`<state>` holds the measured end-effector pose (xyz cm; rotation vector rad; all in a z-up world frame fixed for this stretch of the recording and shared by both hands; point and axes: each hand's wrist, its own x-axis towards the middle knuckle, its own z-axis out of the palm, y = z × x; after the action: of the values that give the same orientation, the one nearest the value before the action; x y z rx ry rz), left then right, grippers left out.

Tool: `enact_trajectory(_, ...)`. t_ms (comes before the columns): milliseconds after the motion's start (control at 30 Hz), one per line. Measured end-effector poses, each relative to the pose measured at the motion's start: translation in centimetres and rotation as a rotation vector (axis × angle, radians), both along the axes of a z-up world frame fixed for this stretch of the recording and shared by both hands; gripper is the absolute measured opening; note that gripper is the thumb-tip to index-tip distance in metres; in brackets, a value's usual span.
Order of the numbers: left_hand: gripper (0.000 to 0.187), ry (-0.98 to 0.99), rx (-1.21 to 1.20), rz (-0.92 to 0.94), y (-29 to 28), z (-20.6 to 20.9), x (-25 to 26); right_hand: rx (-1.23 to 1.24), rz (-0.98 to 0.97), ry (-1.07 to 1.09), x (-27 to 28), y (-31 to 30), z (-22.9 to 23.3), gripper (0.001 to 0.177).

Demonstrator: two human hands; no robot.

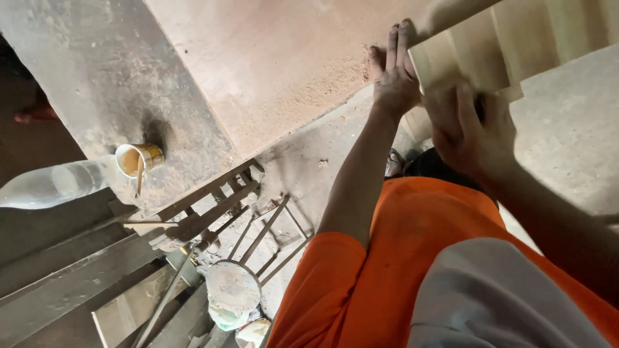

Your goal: The person sands a light-colored wooden piece with a wavy profile using a sanding block. They hold the wood with one hand and rub the sanding block along the edges and surfaces with the other hand, repeatedly adjusting their grip and the wood's position.

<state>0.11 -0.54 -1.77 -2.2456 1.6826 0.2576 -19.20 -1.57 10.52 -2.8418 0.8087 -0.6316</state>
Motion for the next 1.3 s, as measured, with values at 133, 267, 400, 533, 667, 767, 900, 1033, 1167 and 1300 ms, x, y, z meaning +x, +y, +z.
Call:
enact_trajectory(133,0.079,-0.167,0.030,-0.054,0.8,3.1,-0.6,-0.158,-0.035,0.066,6.3,-3.8,-0.6,0.072)
enact_trajectory(267,0.122,-0.020,-0.152,0.004,-0.2,-0.7,0.0,0.069,-0.005,-0.016,2.4,-1.0,1.4,0.074)
enact_trajectory(400,0.126,0.230,-0.004,0.097,-0.7,1.4,0.4,-0.041,-0.002,-0.006,-1.7,1.3,-0.2,0.072)
enact_trajectory(533,0.065,-0.050,-0.023,-0.008,0.4,2.3,-0.4,-0.169,0.005,-0.059,5.6,-3.3,-1.1,0.063)
enact_trajectory(667,0.081,-0.089,-0.064,0.020,0.2,2.2,-0.1,-0.085,0.011,-0.062,5.5,-2.9,-0.1,0.071)
enact_trajectory(767,0.109,0.144,-0.009,0.067,-0.5,1.9,0.6,0.022,0.025,-0.041,0.2,0.9,0.3,0.070)
enact_trajectory(900,0.112,0.137,-0.372,0.060,0.3,-3.6,-0.3,-0.146,0.035,-0.012,1.0,-0.2,0.0,0.065)
enact_trajectory(1033,0.089,0.054,0.110,0.012,0.1,5.3,0.0,-0.121,-0.006,0.063,7.8,-5.0,-1.4,0.082)
enact_trajectory(1167,0.132,0.085,0.075,0.014,-0.1,2.7,0.1,0.030,-0.010,0.052,4.3,-1.8,0.8,0.076)
enact_trajectory(1300,0.132,0.192,0.145,0.076,-1.0,3.9,0.6,0.028,-0.025,-0.012,-2.1,2.2,-1.1,0.082)
